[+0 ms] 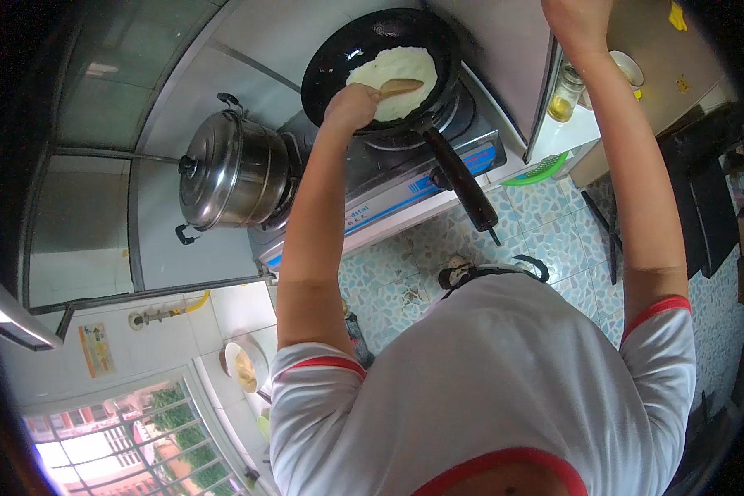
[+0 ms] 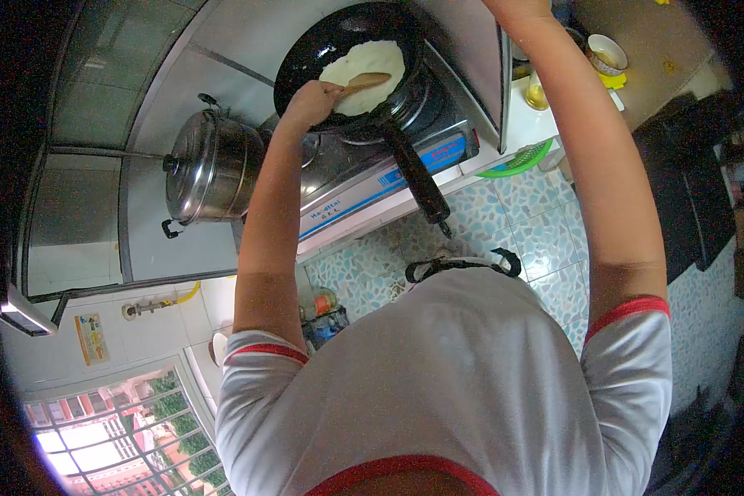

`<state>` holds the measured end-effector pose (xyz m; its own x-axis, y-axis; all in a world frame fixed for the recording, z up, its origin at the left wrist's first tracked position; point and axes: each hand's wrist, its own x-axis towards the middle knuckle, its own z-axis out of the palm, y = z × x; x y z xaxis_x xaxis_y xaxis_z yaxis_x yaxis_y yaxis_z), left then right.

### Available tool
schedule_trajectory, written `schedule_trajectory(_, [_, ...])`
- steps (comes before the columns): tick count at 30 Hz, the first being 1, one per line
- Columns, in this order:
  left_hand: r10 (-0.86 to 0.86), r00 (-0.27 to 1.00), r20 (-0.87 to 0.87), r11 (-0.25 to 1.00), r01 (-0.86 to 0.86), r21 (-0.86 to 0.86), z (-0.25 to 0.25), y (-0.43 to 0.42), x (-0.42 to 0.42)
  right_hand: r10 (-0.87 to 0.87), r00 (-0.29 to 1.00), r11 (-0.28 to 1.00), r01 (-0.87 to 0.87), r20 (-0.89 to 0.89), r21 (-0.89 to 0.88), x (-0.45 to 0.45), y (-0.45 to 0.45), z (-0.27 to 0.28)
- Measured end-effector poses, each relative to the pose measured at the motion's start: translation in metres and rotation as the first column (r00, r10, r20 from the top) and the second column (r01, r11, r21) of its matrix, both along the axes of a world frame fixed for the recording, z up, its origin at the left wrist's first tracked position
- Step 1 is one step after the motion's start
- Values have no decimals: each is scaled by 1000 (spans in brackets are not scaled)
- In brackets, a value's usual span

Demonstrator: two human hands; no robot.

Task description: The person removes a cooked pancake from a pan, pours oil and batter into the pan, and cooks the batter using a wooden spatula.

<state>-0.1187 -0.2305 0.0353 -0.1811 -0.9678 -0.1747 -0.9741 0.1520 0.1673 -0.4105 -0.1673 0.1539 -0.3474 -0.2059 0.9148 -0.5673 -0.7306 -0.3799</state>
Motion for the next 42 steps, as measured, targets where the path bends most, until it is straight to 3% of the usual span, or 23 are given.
schedule_trajectory(3, [7,1000,19,1000,-7,-4,-3,-2,0,17,1000,999,-18,-16,-29,-1,-2,-1])
schedule_trajectory(6, [72,994,-87,997,-70,27,13,-3,20,47,999,999,-47,2,-17,0,-1,-1])
schedule_trajectory(9, [138,990,10,980,-135,-148,-1,-14,52,-20,1000,998,19,-21,-67,-1,-7,-1])
schedule_trajectory(10, [157,987,40,982,-152,-113,-3,-11,57,-5,1000,998,4,-19,-60,-1,-6,-1])
schedule_trajectory(15, [13,998,58,999,-14,29,18,-7,68,66,998,994,-67,-3,-90,-1,-7,-2])
schedule_trajectory(19, [-55,998,18,991,52,127,43,10,47,-2,999,995,-2,-38,-104,-2,-9,-2])
schedule_trajectory(22, [-194,964,-180,958,226,176,19,4,36,-11,999,996,7,-40,-94,-2,-8,-2])
schedule_trajectory(25, [-171,952,-252,983,184,26,-10,-5,18,11,999,994,-14,-33,-107,-3,-11,-3])
schedule_trajectory(26, [-76,919,-386,997,76,-15,-21,-10,17,35,999,993,-36,-18,-115,-2,-12,-3])
schedule_trajectory(29, [74,879,-472,985,-138,-103,-15,-18,11,120,992,991,-117,42,-68,2,-5,2])
schedule_trajectory(33, [152,988,39,983,-147,-112,3,-20,22,46,999,999,-47,-17,-21,-2,-2,-1])
schedule_trajectory(34, [204,975,82,978,-199,-67,0,-23,28,33,999,999,-34,-22,-37,-3,-4,-1])
schedule_trajectory(37, [138,985,105,990,-137,-18,0,-11,43,19,1000,996,-21,-23,-85,-2,-7,-2])
schedule_trajectory(41, [-21,981,191,999,26,-24,37,21,35,26,1000,997,-26,-1,-78,1,-5,-1])
schedule_trajectory(42, [-48,988,145,999,49,-2,45,24,32,14,1000,998,-14,4,-56,1,-4,-1])
